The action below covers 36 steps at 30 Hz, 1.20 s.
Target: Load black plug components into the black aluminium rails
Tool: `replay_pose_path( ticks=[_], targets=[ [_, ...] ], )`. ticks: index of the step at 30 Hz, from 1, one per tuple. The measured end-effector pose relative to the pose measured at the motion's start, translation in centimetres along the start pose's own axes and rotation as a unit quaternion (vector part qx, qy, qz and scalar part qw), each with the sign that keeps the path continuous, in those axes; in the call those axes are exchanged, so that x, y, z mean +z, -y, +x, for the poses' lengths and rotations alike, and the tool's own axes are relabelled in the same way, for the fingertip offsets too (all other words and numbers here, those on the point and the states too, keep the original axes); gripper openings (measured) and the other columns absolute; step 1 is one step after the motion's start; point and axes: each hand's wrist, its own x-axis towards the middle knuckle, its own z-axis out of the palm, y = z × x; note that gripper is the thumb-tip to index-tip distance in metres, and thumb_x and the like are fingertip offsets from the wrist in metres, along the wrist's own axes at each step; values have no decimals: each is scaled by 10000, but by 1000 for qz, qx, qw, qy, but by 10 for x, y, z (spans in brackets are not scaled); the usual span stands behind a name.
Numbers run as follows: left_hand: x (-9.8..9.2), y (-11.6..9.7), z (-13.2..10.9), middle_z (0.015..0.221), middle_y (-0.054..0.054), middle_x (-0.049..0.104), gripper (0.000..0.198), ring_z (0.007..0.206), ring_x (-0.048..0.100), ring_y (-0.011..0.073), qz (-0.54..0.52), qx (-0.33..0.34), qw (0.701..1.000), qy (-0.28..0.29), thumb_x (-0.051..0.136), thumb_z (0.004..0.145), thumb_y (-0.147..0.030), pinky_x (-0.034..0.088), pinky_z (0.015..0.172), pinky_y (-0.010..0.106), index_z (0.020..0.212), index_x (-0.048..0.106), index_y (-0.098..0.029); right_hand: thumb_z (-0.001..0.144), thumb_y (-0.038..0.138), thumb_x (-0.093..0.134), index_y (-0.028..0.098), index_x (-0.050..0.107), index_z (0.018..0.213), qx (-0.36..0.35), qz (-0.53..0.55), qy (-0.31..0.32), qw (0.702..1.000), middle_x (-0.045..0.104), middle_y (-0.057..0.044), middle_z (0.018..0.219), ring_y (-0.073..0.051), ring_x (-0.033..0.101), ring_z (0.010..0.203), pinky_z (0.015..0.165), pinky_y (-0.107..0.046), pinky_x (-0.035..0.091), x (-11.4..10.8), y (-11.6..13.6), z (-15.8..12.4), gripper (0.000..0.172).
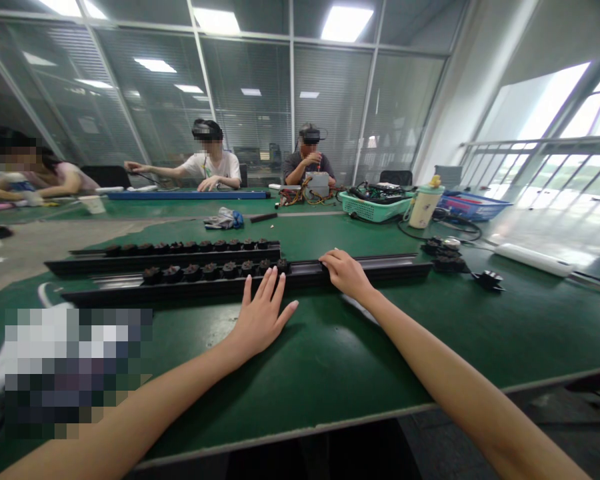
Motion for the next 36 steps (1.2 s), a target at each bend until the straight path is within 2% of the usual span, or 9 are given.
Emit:
replay_pose_path(
  ticks=[4, 13, 20, 29, 36],
  targets=[
    [1, 0, 0, 1702, 153, 243, 719, 1598, 165, 288, -2, 1, 1000, -7, 209, 1060, -569, 53, 1286, 605, 1631, 265, -136, 944, 68, 483, 216, 746, 1117, 0, -6, 4, 1000, 707, -103, 1138, -227, 623, 1086, 1057, -375, 473, -2, 2, 1, 349],
    [1, -1, 0, 1701, 155, 245, 704, 1593, 185, 297, 0, 0, 1000, -12, 211, 1063, -555, 36, 1282, 615, 1638, 246, -150, 956, 79, 474, 205, 740, 1099, 11, -25, 23, 999, 706, -106, 1136, -226, 616, 1082, 972, -329, 485, -7, 2, 1, 327],
    [1, -1, 1, 1703, 167, 225, 724, 1598, 164, 293, -1, 3, 1000, -6, 206, 1062, -560, 44, 1282, 618, 1631, 245, -114, 959, 99, 486, 206, 738, 1111, 17, -36, 36, 999, 705, -103, 1148, -219, 616, 1081, 935, -308, 481, -10, 1, 1, 313],
    [-3, -2, 1, 1703, 175, 209, 738, 1599, 157, 291, -5, 0, 1000, 8, 169, 1063, -563, 48, 1281, 621, 1622, 266, -91, 969, 117, 470, 203, 743, 1090, 10, -44, 33, 998, 712, -107, 1138, -228, 619, 1071, 926, -318, 480, -10, -3, 1, 312],
    [-1, -1, 0, 1699, 175, 234, 736, 1597, 170, 292, -11, 2, 1000, -4, 167, 1061, -567, 50, 1278, 627, 1626, 266, -106, 963, 128, 496, 219, 750, 1070, 14, -32, 27, 999, 722, -92, 1097, -215, 631, 1048, 931, -313, 478, -12, -6, 1, 290]
  ],
)
